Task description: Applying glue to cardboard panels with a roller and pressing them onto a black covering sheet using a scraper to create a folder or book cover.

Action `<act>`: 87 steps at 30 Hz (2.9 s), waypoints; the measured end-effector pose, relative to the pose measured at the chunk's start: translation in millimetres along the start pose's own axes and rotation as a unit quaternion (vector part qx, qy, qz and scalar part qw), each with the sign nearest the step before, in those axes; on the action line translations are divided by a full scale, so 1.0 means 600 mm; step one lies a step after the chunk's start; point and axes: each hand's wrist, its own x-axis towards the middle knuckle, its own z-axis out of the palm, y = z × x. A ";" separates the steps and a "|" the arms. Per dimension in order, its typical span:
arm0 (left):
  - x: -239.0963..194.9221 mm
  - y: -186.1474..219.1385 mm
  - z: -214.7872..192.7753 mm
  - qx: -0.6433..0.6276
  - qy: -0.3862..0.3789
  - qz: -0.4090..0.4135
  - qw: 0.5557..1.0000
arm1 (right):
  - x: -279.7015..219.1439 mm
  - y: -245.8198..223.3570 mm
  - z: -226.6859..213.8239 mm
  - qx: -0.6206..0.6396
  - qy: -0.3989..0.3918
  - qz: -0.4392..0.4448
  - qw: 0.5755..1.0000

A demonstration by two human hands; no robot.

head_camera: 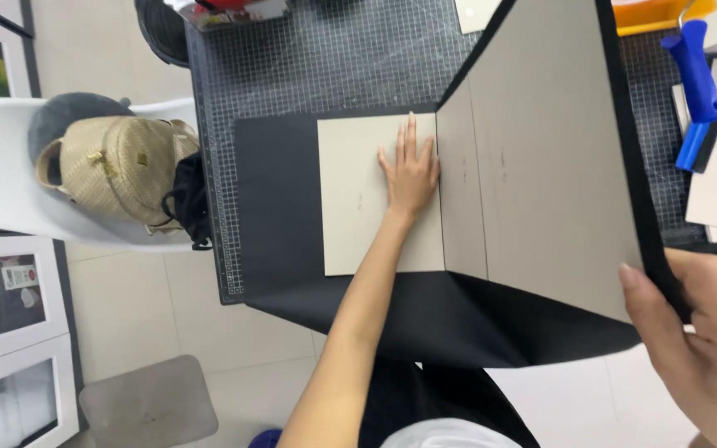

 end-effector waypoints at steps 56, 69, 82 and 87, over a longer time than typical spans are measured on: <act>0.084 0.028 -0.008 -0.083 -0.159 -0.280 0.943 | -0.030 0.008 0.005 -0.151 0.015 -0.037 0.988; 0.173 0.022 0.020 -0.066 -0.166 -0.333 0.926 | -0.033 0.003 0.011 -0.148 0.037 -0.031 0.988; 0.160 0.020 0.060 -0.027 -0.115 -0.306 0.945 | -0.028 0.006 -0.009 -0.182 0.042 -0.071 0.980; 0.160 0.023 0.061 0.014 -0.124 -0.298 0.946 | -0.032 0.034 -0.008 -0.166 0.064 -0.057 0.982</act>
